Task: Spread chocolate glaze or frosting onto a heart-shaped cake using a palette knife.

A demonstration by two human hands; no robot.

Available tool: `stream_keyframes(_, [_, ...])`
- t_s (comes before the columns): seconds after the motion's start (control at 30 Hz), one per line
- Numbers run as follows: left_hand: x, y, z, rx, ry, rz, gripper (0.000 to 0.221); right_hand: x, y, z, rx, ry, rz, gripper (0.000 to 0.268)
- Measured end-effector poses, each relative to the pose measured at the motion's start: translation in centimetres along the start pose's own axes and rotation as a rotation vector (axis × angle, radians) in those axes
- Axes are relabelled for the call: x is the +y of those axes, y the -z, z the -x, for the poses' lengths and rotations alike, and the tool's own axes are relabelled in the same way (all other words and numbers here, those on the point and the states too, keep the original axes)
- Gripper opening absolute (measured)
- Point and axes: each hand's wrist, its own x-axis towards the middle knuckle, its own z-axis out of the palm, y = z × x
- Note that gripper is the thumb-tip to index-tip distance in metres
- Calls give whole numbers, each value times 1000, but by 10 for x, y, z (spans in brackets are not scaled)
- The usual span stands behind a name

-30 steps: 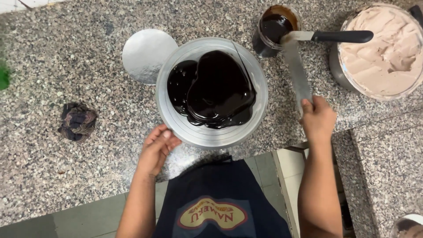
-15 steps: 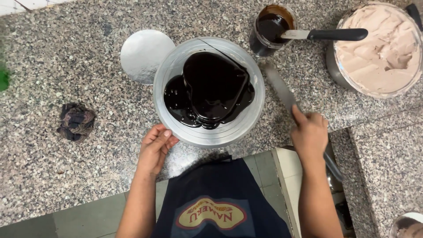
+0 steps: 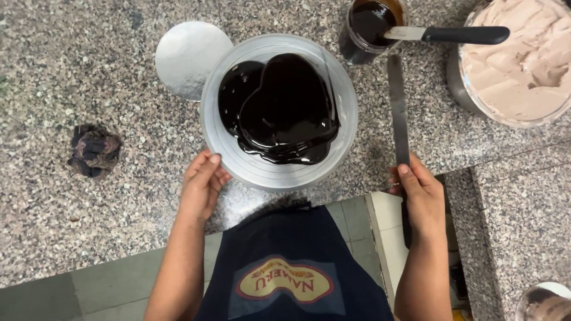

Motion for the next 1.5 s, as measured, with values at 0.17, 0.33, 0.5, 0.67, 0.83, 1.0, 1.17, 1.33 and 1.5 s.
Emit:
stream_keyframes(0.17, [-16,11,6,-42,7,39,15,5,-1,-4,23,-42,-117,41])
stream_keyframes(0.33, [-26,5,25,-120,132,-121,19,2,1,-9,25,-14,-105,42])
stream_keyframes(0.5, [-26,3,24,-219,159,-134,33,-5,-2,-8,43,-9,-20,47])
stream_keyframes(0.67, [-12,11,13,-177,79,-43,31,-3,-3,-9,52,-6,3,48])
stream_keyframes(0.83, [1,13,7,-157,10,-8,32,-2,-3,-6,52,9,-7,48])
stream_keyframes(1.0, [-3,22,0,-101,-7,65,28,-7,-5,-3,59,6,33,36])
stream_keyframes(1.17, [3,16,-1,-69,3,40,31,-7,-7,1,80,-10,61,36])
stream_keyframes(1.33, [3,16,-4,-57,17,22,33,-12,-10,5,97,26,135,55])
stream_keyframes(1.5, [5,12,-6,-16,17,21,30,17,6,0,44,92,92,55])
